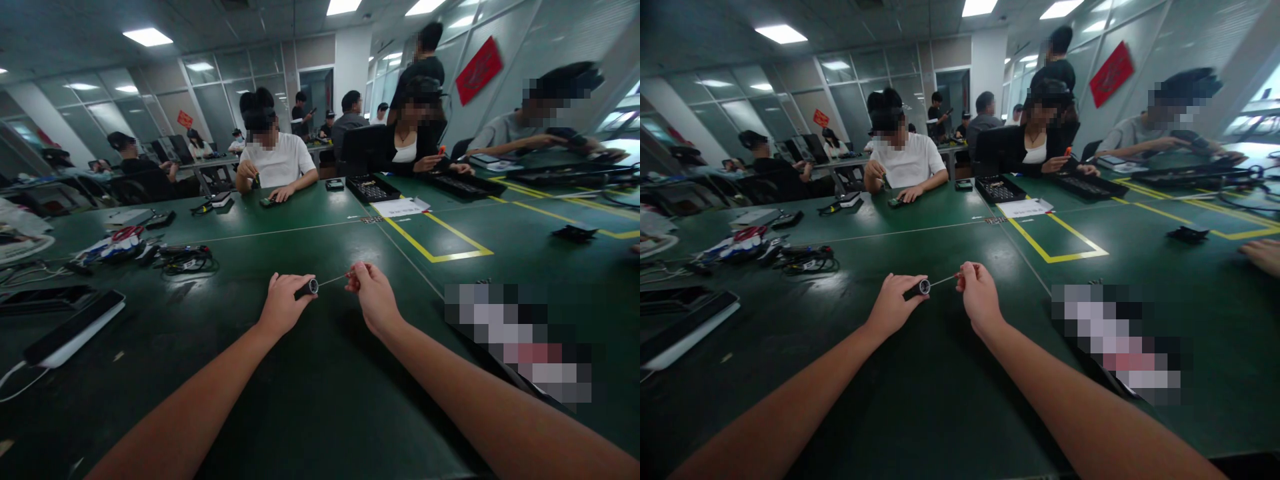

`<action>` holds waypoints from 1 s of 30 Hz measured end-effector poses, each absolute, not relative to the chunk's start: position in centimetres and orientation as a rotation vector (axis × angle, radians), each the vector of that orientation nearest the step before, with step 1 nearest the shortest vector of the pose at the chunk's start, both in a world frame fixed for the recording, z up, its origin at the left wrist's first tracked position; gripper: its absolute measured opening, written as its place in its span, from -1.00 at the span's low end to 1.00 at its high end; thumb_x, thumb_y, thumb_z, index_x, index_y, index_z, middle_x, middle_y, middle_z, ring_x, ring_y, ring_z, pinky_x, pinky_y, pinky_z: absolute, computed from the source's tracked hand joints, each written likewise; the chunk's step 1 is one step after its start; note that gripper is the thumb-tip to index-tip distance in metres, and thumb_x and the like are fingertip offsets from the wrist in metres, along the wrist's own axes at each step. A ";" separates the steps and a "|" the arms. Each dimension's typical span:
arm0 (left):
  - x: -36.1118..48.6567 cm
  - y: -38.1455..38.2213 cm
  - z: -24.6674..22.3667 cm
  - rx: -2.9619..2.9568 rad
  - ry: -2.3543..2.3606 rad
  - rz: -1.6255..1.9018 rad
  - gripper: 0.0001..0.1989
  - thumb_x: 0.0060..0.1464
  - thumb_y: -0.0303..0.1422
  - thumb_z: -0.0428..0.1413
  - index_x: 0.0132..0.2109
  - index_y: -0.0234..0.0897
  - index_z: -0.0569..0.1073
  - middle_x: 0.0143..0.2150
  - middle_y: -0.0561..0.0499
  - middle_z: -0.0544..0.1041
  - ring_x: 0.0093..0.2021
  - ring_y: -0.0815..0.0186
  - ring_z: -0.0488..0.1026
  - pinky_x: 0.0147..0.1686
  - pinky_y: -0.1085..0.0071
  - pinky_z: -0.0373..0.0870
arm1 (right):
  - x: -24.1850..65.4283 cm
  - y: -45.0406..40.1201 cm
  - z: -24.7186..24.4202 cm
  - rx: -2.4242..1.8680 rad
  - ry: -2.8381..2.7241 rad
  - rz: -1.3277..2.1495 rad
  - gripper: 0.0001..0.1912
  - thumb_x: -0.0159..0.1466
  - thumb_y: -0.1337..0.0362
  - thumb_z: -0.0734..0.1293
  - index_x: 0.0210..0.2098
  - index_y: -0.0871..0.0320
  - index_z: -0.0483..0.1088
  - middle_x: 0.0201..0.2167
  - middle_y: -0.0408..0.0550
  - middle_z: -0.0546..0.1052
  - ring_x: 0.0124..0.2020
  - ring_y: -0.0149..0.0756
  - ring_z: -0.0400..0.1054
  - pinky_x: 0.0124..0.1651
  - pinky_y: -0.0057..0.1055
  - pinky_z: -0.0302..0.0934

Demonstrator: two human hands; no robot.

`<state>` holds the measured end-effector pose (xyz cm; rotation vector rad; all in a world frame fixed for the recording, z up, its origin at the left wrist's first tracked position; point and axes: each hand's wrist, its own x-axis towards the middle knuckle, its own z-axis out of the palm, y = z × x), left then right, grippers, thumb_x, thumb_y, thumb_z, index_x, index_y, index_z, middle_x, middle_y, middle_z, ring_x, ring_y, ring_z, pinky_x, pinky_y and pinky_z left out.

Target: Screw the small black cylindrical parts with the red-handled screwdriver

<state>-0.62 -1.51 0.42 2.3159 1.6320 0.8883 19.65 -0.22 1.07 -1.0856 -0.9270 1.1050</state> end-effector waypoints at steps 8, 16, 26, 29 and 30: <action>-0.5 -1.6 0.5 2.277 1.619 0.904 -0.61 0.18 -0.32 0.29 0.14 -0.01 0.49 0.11 0.02 0.55 0.16 0.11 0.41 0.37 -0.22 -0.08 | 19.6 -0.9 1.2 -1.110 -1.195 0.951 -0.69 0.35 -0.01 0.24 -0.25 0.10 0.40 -0.46 -0.15 0.47 -0.43 -0.30 0.33 -0.31 -0.30 0.22; -0.7 -1.4 0.2 2.273 1.609 0.981 -0.61 0.15 -0.35 0.30 0.12 -0.02 0.51 0.09 0.00 0.56 0.14 0.11 0.43 0.37 -0.19 -0.06 | 19.7 -1.7 2.2 -1.115 -1.394 0.791 -0.72 0.38 0.04 0.21 -0.25 0.09 0.38 -0.41 -0.09 0.50 -0.39 -0.25 0.38 -0.26 -0.28 0.26; -0.5 -1.5 0.4 2.258 1.619 0.976 -0.63 0.16 -0.32 0.30 0.11 0.00 0.51 0.07 0.02 0.57 0.12 0.11 0.44 0.37 -0.19 -0.06 | 19.6 -2.1 2.1 -1.082 -1.362 0.799 -0.72 0.40 0.03 0.21 -0.20 0.09 0.39 -0.38 -0.08 0.51 -0.34 -0.23 0.41 -0.19 -0.26 0.29; -0.4 -1.5 0.4 2.258 1.611 0.966 -0.63 0.17 -0.31 0.29 0.12 -0.02 0.51 0.07 -0.01 0.57 0.12 0.11 0.44 0.37 -0.20 -0.08 | 19.5 -2.1 2.1 -1.082 -1.365 0.802 -0.73 0.40 0.03 0.22 -0.20 0.08 0.40 -0.36 -0.08 0.53 -0.32 -0.22 0.42 -0.16 -0.24 0.29; -0.4 -1.5 0.4 2.255 1.610 0.970 -0.63 0.17 -0.31 0.29 0.12 -0.02 0.51 0.07 -0.01 0.57 0.12 0.11 0.44 0.37 -0.21 -0.08 | 19.5 -2.1 2.1 -1.088 -1.355 0.803 -0.73 0.39 0.03 0.23 -0.20 0.08 0.40 -0.36 -0.07 0.53 -0.32 -0.22 0.43 -0.15 -0.24 0.30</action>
